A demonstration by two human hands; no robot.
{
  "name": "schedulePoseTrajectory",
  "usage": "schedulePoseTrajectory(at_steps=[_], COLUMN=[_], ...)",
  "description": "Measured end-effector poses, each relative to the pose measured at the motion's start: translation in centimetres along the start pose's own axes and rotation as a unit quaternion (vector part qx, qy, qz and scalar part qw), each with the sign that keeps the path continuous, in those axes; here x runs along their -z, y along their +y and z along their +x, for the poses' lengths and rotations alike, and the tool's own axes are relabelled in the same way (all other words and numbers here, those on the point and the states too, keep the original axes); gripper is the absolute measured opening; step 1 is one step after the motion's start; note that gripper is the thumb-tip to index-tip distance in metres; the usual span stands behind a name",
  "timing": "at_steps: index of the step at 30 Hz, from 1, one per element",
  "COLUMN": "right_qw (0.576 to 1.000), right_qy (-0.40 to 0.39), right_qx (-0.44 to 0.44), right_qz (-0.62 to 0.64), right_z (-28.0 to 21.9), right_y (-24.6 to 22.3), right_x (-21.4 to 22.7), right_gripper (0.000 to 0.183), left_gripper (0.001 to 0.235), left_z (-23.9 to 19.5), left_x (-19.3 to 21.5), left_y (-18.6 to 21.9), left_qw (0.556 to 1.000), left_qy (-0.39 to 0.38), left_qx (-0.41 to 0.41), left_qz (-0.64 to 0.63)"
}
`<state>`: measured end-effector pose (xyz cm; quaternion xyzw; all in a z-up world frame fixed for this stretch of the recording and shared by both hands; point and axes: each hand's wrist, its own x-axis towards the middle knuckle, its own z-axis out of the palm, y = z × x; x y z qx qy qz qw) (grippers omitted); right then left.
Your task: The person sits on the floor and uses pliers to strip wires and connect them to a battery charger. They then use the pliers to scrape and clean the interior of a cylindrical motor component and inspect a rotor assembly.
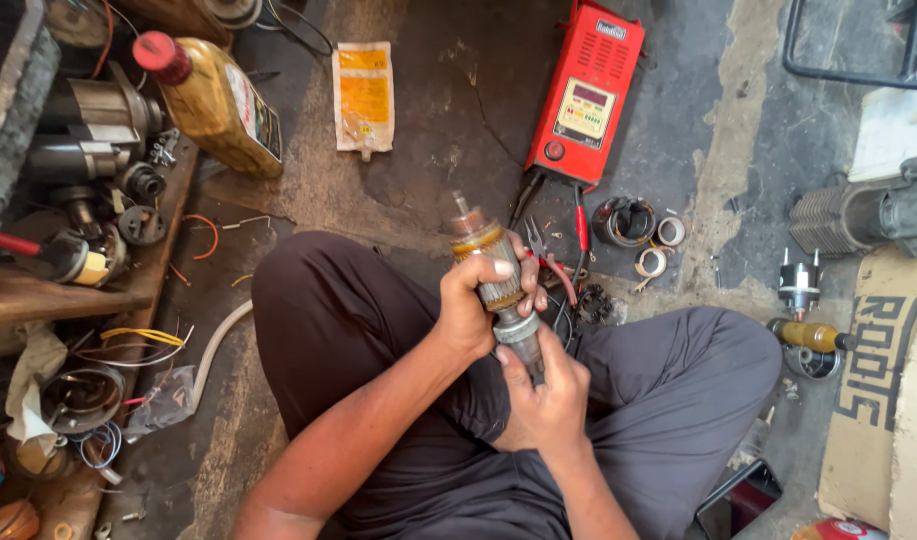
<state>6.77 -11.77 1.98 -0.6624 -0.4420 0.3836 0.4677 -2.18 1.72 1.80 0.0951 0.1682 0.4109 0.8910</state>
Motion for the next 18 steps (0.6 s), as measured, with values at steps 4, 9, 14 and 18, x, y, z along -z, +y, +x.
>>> schedulePoseTrajectory(at_steps=[4,9,14,18], right_qw=[0.828,0.656,0.995,0.977], right_qy=[-0.108,-0.226,0.027,-0.022], right_qx=[-0.312,-0.280,0.086,-0.090], right_qz=[0.453,0.664,-0.051,0.190], right_z=[0.3,0.0,0.9,1.4], right_y=[0.3,0.9,-0.7,-4.0], right_x=[0.4,1.0,0.3,0.2], right_gripper=[0.059,0.054,0.039,0.041], left_gripper=[0.032,0.031,0.032,0.032], left_z=[-0.1,-0.2,0.1,-0.1], left_x=[0.1,0.1,-0.3,-0.6], left_y=[0.2,-0.2,-0.3,-0.2], left_qw=[1.000,0.999,1.000,1.000], left_qy=[-0.008,-0.020,-0.001,0.000], left_qx=[0.015,0.038,0.018,0.001], left_qz=[0.004,-0.020,-0.026,-0.015])
